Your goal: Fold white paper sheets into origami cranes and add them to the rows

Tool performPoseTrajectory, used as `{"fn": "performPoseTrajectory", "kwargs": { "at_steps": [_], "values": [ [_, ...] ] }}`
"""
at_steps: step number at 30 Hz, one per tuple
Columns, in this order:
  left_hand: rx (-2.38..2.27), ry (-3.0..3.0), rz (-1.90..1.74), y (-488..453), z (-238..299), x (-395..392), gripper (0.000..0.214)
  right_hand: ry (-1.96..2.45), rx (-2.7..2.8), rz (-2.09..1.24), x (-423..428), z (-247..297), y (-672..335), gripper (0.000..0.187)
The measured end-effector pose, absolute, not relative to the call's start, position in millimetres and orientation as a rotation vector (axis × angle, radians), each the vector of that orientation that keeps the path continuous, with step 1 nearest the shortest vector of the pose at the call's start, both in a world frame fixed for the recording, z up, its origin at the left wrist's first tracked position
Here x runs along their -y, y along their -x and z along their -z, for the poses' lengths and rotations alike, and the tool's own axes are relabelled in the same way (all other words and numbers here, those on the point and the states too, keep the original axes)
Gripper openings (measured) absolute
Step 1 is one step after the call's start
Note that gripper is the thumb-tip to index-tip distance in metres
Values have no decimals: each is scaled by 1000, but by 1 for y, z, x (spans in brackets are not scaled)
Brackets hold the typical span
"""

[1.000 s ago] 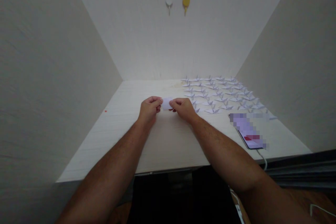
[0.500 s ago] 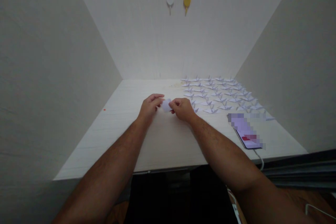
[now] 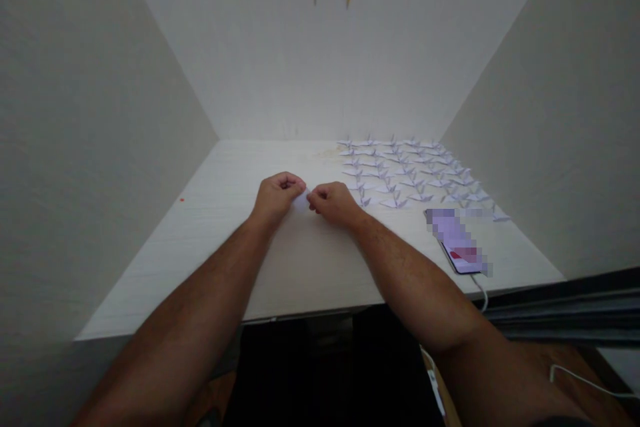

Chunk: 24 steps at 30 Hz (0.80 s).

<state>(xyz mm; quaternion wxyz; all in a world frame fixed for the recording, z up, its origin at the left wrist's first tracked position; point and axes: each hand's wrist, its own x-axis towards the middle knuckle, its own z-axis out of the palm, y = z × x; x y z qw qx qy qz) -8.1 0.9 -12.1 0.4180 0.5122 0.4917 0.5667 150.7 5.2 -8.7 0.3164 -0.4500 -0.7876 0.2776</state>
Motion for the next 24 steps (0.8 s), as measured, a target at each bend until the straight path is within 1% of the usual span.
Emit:
{"fn": "performPoseTrajectory", "kwargs": {
  "at_steps": [11, 17, 24],
  "values": [
    [-1296, -1201, -1470, 2, 13, -1, 9, 1259, 2108, -770, -3, 2, -153, 30],
    [-1138, -1097, -1348, 9, 6, -2, 12, 1223, 2058, -838, -5, 2, -155, 30],
    [-864, -944, -1233, 23, 5, -3, 22, 1145, 1894, -1042, -10, 10, -157, 29]
  ]
}}
